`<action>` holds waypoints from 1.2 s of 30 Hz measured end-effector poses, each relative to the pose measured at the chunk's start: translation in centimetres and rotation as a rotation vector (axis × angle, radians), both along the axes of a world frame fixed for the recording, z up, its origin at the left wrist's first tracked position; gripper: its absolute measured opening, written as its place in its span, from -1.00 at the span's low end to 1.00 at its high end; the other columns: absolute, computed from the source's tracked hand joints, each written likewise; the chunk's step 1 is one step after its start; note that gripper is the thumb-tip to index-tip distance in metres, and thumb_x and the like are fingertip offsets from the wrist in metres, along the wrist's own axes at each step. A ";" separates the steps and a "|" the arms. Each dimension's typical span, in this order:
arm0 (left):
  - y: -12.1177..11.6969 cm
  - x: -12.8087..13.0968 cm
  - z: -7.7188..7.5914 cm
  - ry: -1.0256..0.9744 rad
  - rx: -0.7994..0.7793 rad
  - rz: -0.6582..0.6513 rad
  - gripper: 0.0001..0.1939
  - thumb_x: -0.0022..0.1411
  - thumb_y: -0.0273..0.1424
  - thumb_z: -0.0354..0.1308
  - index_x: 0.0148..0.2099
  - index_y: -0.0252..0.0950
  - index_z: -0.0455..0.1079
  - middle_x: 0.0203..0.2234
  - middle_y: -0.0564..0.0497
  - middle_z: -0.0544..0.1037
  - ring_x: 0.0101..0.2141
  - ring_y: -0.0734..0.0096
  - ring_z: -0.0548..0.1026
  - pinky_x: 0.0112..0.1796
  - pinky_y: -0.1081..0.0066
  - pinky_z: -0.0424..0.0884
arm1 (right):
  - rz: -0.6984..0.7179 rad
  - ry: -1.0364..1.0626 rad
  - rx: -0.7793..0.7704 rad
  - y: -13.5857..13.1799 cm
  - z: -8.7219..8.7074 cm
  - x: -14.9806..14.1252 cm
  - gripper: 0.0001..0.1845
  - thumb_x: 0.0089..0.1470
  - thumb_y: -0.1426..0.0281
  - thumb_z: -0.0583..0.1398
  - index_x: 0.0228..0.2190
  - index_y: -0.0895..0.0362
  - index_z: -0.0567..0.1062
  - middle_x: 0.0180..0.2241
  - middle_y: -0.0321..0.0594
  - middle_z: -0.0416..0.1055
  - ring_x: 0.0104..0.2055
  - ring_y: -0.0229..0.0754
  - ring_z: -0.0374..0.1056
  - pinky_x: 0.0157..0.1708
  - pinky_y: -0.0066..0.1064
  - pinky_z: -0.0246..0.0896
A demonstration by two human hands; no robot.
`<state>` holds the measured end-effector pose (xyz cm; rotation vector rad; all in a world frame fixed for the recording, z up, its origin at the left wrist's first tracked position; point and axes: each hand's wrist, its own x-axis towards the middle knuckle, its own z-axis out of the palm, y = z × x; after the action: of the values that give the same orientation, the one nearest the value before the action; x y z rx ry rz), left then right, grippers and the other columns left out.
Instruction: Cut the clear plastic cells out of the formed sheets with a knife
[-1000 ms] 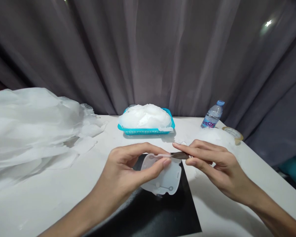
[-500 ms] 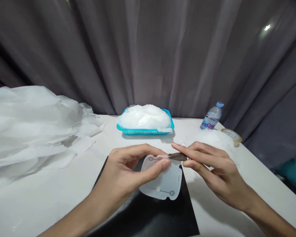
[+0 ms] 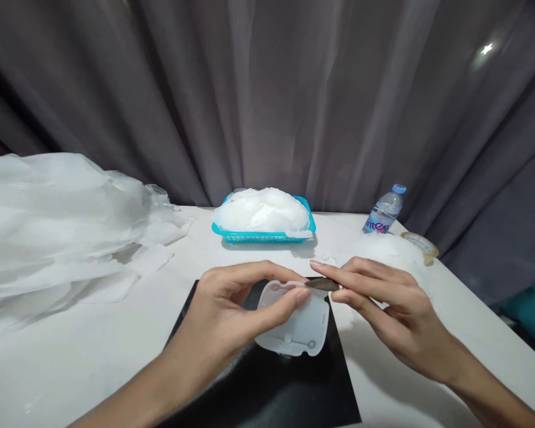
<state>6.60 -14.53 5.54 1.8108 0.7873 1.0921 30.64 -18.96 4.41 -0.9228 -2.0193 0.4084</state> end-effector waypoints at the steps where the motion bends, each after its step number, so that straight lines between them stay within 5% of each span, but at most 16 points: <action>1: 0.0 0.0 0.0 -0.001 -0.002 -0.005 -0.92 0.26 -0.44 0.42 -0.24 -0.12 0.67 -0.33 0.16 0.73 -0.32 0.48 0.64 -0.26 0.63 0.51 | -0.005 0.009 0.013 0.0 -0.1 0.0 -0.47 0.41 0.50 0.18 0.31 -0.09 0.41 -0.24 -0.29 0.50 -0.23 -0.24 0.39 -0.15 -0.38 0.37; 36: 0.0 -0.1 0.0 0.066 0.114 0.035 -0.92 0.29 -0.42 0.41 -0.21 -0.08 0.67 -0.29 0.19 0.74 -0.29 0.47 0.65 -0.20 0.59 0.51 | -0.009 -0.029 0.072 0.4 -0.1 0.6 -0.48 0.39 0.49 0.19 0.31 -0.04 0.41 -0.25 -0.26 0.52 -0.24 -0.21 0.41 -0.18 -0.36 0.39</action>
<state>6.54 -14.56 5.57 1.9435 0.8120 1.1248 31.22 -18.54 4.31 -0.8971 -2.0418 0.3173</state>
